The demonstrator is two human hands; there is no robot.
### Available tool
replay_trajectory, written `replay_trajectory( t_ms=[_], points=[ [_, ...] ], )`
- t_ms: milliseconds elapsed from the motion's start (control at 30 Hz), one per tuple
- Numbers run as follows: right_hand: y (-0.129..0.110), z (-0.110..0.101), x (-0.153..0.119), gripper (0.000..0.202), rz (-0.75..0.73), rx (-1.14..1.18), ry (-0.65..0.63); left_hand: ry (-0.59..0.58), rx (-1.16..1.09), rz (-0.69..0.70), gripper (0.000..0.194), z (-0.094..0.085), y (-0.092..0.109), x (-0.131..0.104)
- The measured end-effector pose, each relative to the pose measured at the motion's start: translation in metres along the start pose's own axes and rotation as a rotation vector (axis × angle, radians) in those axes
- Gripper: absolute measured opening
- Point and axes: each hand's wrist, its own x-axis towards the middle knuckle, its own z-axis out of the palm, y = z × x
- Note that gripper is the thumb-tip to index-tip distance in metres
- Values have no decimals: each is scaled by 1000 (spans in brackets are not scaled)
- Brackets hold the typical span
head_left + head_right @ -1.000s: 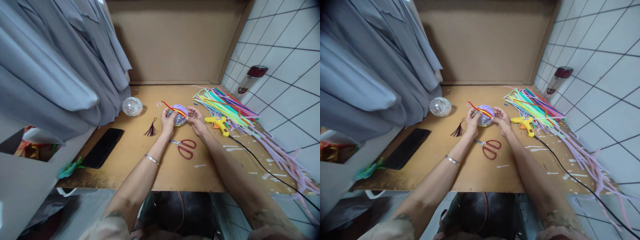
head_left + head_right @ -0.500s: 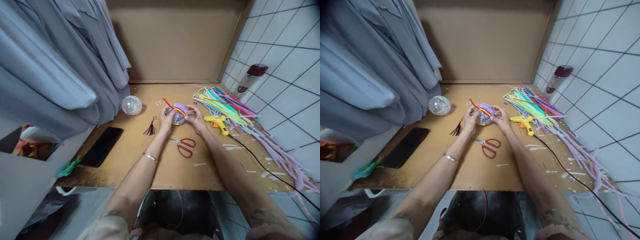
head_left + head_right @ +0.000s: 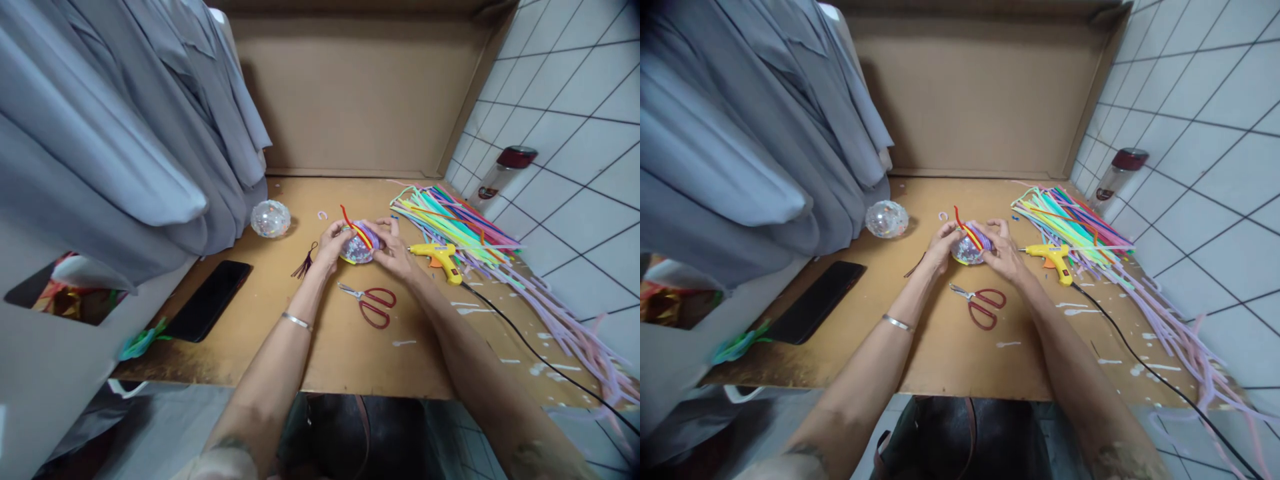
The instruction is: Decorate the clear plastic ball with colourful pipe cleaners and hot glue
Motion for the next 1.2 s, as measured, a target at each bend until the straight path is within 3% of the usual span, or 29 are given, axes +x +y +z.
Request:
replay_trajectory(
  t_ms=[200, 333, 633, 833, 1033, 1200],
  points=[
    [-11, -11, -2, 68, -68, -241, -92, -15, 4, 16, 34, 2, -1, 0],
    [-15, -15, -2, 69, -86, -299, -110, 63, 32, 60, 41, 5, -1, -1],
    [-11, -22, -1, 63, -53, -151, -152, -28, 152, 144, 69, 9, -2, -4],
    [-11, -23, -2, 64, -51, -126, -173, -100, 334, 224, 64, 2, -3, -1],
    [-7, -23, -1, 61, -44, -78, -198, -199, 416, 191, 69, -6, 0, 1],
    [1, -24, 2, 59, -106, -8, -187, -217, 430, 168, 56, -11, 2, 6]
  ],
)
